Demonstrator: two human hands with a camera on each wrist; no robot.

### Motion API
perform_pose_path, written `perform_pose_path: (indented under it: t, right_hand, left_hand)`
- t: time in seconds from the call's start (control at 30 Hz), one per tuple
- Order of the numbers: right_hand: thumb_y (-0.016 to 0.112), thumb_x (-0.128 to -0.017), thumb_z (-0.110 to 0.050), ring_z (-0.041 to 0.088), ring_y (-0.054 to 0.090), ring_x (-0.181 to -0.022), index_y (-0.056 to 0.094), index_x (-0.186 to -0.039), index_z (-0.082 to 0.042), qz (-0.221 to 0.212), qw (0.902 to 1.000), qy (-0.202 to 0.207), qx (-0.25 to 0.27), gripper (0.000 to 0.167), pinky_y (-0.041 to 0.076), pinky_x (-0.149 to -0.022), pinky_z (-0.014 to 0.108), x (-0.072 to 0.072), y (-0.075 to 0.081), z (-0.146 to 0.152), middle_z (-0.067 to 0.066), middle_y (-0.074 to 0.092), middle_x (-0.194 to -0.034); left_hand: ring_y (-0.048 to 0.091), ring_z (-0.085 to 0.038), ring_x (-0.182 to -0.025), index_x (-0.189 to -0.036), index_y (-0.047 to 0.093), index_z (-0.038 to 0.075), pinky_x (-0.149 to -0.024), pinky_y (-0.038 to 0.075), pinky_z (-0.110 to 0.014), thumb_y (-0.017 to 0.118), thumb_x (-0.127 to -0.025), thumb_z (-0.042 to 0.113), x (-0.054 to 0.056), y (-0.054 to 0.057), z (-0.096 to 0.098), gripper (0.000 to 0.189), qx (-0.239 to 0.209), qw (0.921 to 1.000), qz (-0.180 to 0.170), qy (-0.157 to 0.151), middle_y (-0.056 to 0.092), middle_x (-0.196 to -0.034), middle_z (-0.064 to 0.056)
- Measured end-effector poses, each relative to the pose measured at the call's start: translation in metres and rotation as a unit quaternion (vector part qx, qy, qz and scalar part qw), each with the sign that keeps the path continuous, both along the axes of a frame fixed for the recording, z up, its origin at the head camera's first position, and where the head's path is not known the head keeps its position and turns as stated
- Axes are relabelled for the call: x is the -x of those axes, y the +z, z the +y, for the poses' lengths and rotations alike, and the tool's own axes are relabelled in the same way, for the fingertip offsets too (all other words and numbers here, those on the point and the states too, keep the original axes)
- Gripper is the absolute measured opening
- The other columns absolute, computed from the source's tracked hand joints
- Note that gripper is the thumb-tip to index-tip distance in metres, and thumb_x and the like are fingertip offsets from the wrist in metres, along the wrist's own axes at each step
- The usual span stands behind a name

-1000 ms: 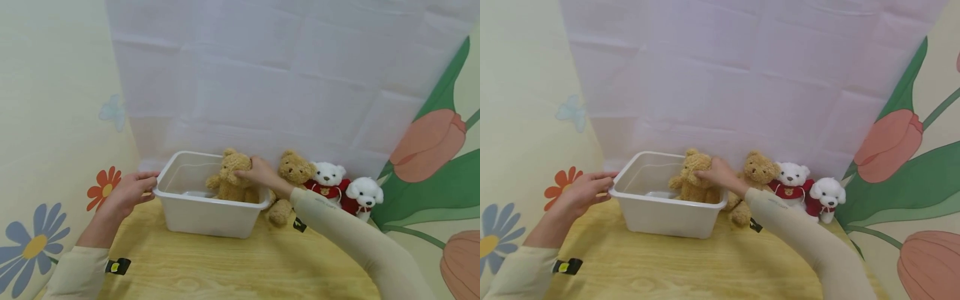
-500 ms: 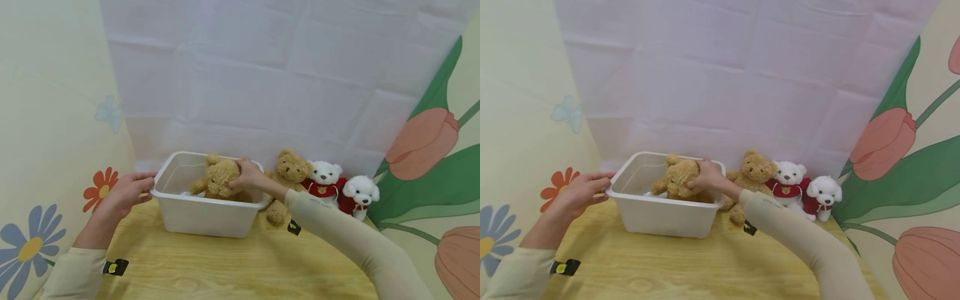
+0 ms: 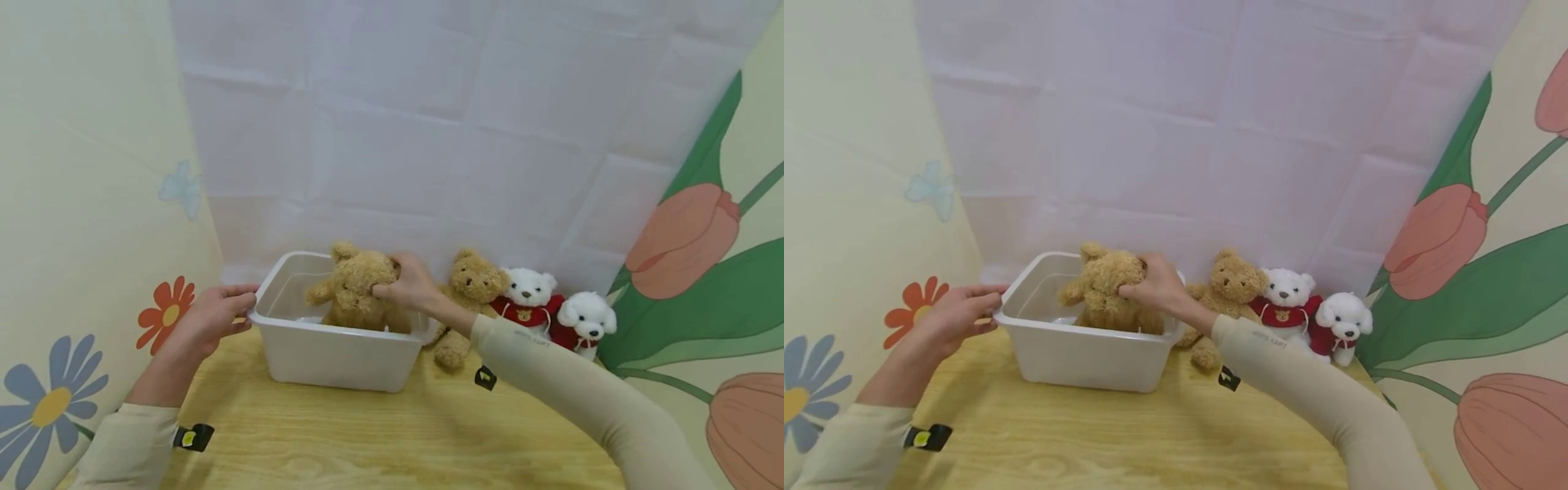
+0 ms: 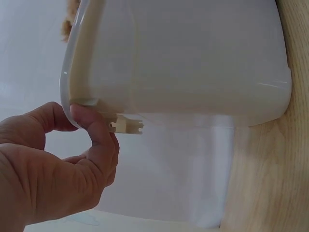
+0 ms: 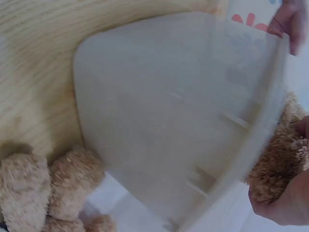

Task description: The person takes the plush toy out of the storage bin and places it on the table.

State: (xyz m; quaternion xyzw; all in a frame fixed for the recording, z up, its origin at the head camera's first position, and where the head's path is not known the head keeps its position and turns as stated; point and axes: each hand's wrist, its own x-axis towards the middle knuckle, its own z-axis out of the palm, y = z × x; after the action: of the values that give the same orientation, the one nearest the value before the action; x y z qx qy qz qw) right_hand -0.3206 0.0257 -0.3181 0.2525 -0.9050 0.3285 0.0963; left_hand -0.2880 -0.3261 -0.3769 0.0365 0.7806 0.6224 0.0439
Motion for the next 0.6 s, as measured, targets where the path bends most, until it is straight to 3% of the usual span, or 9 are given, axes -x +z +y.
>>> perform_pose_path:
  t: [0.07,0.17,0.3,0.43,0.53,0.6]
  right_hand:
    - [0.08,-0.088,-0.021,0.018,0.061,-0.097,0.061,-0.137,-0.005,0.006,0.9998,-0.01,0.015,0.055,0.054,-0.083,0.038,0.0,0.008,0.001,0.007,0.064,-0.122]
    - [0.076,-0.09,-0.026,0.024,0.059,-0.104,0.053,-0.146,-0.003,0.022,0.9989,-0.021,0.034,0.065,0.052,-0.09,0.045,0.0,0.023,0.003,0.013,0.058,-0.134]
    - [0.076,-0.09,-0.026,0.022,0.059,-0.087,0.055,-0.144,-0.003,0.06,0.9932,-0.032,0.094,0.062,0.053,-0.08,0.042,0.0,0.043,0.007,0.012,0.06,-0.126]
    - [0.074,-0.09,-0.024,0.018,0.054,-0.059,0.061,-0.14,-0.008,0.113,0.9772,-0.042,0.175,0.055,0.051,-0.063,0.034,0.0,0.062,0.017,0.011,0.069,-0.099]
    - [0.072,-0.089,-0.023,0.019,0.052,-0.058,0.067,-0.131,-0.011,0.144,0.9629,-0.054,0.222,0.044,0.049,-0.056,0.035,-0.001,0.077,0.027,0.008,0.066,-0.09]
    - [0.072,-0.089,-0.022,0.02,0.056,-0.067,0.07,-0.126,-0.012,0.155,0.9555,-0.066,0.242,0.038,0.05,-0.059,0.035,-0.001,0.086,0.035,0.003,0.065,-0.1]
  left_hand:
    - [0.053,-0.027,-0.1,-0.15,0.043,-0.009,-0.08,0.057,-0.03,0.05,-0.107,0.023,0.0,0.0,0.0,0.054,-0.001,0.9999,-0.003,0.012,0.049,-0.133,-0.023]
    - [0.052,-0.028,-0.1,-0.149,0.043,-0.01,-0.077,0.056,-0.029,0.049,-0.106,0.024,0.0,0.001,-0.005,0.055,0.003,0.9992,-0.004,0.039,0.048,-0.13,-0.022]
    - [0.051,-0.026,-0.097,-0.148,0.044,-0.011,-0.073,0.056,-0.028,0.048,-0.105,0.025,-0.002,0.001,-0.018,0.056,0.015,0.9975,-0.001,0.069,0.049,-0.123,-0.02]
    - [0.052,-0.027,-0.096,-0.147,0.044,-0.012,-0.071,0.056,-0.027,0.045,-0.105,0.026,-0.006,-0.002,-0.038,0.056,0.047,0.9955,0.005,0.083,0.049,-0.124,-0.022]
    - [0.05,-0.034,-0.102,-0.147,0.042,-0.014,-0.07,0.056,-0.027,0.041,-0.106,0.027,-0.011,-0.003,-0.055,0.058,0.075,0.9929,0.009,0.092,0.045,-0.134,-0.03]
    - [0.046,-0.037,-0.108,-0.147,0.04,-0.015,-0.068,0.055,-0.028,0.04,-0.106,0.026,-0.013,-0.003,-0.066,0.059,0.079,0.9917,0.01,0.101,0.036,-0.145,-0.034]
